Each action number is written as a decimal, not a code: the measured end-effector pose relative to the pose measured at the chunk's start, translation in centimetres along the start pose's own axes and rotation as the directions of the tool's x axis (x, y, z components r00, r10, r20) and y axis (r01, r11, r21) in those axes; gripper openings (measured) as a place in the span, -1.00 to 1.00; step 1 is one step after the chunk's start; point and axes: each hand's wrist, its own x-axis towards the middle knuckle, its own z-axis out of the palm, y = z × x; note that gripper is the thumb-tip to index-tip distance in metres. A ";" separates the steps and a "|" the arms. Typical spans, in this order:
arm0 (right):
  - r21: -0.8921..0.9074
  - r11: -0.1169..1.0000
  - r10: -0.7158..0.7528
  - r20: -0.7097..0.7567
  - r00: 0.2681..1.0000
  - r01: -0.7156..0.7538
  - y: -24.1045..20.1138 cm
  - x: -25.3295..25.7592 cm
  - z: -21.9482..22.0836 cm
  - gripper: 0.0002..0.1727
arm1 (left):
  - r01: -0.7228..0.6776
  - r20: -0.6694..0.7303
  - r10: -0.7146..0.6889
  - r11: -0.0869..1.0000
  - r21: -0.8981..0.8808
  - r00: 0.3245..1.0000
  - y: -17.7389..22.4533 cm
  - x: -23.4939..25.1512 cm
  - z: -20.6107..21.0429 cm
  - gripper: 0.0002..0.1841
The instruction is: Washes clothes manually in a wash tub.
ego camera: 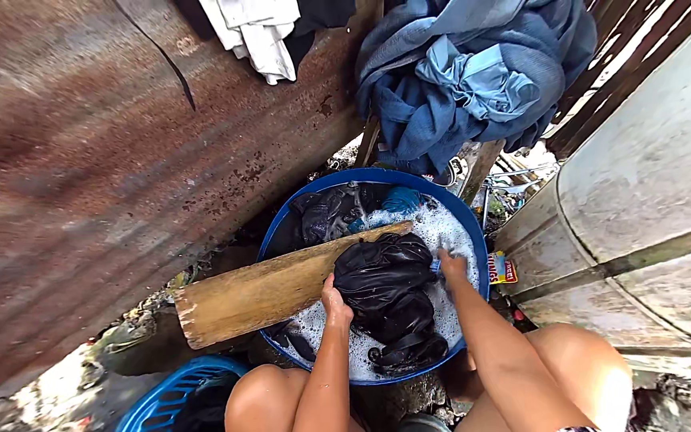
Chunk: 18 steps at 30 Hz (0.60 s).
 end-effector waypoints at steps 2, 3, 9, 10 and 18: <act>-0.118 0.990 -0.078 0.019 0.997 0.080 -1.9 -0.2 -0.7 -0.22 | 0.004 0.004 -0.004 1.000 -0.007 1.000 -0.3 0.1 -0.3 -0.57; -0.185 0.970 -0.153 0.041 0.987 0.158 -3.7 -1.3 -0.7 -0.23 | 0.001 0.010 -0.001 1.000 -0.002 1.000 -0.3 0.3 -0.3 -0.57; -0.337 0.667 -0.408 0.581 0.704 0.665 -8.5 -15.2 7.2 -0.15 | -0.046 0.039 0.046 0.999 -0.003 0.998 -0.8 0.4 -0.6 -0.50; -0.328 0.585 -0.383 0.695 0.609 0.742 -8.0 -17.5 8.7 -0.16 | -0.109 0.074 0.107 0.994 0.021 0.992 -1.1 0.4 -1.2 -0.52; -0.677 0.518 -0.333 0.403 0.852 0.523 -8.1 -7.3 7.3 -0.18 | 0.103 0.009 -0.103 0.984 -0.143 0.995 1.1 0.3 -1.1 -0.59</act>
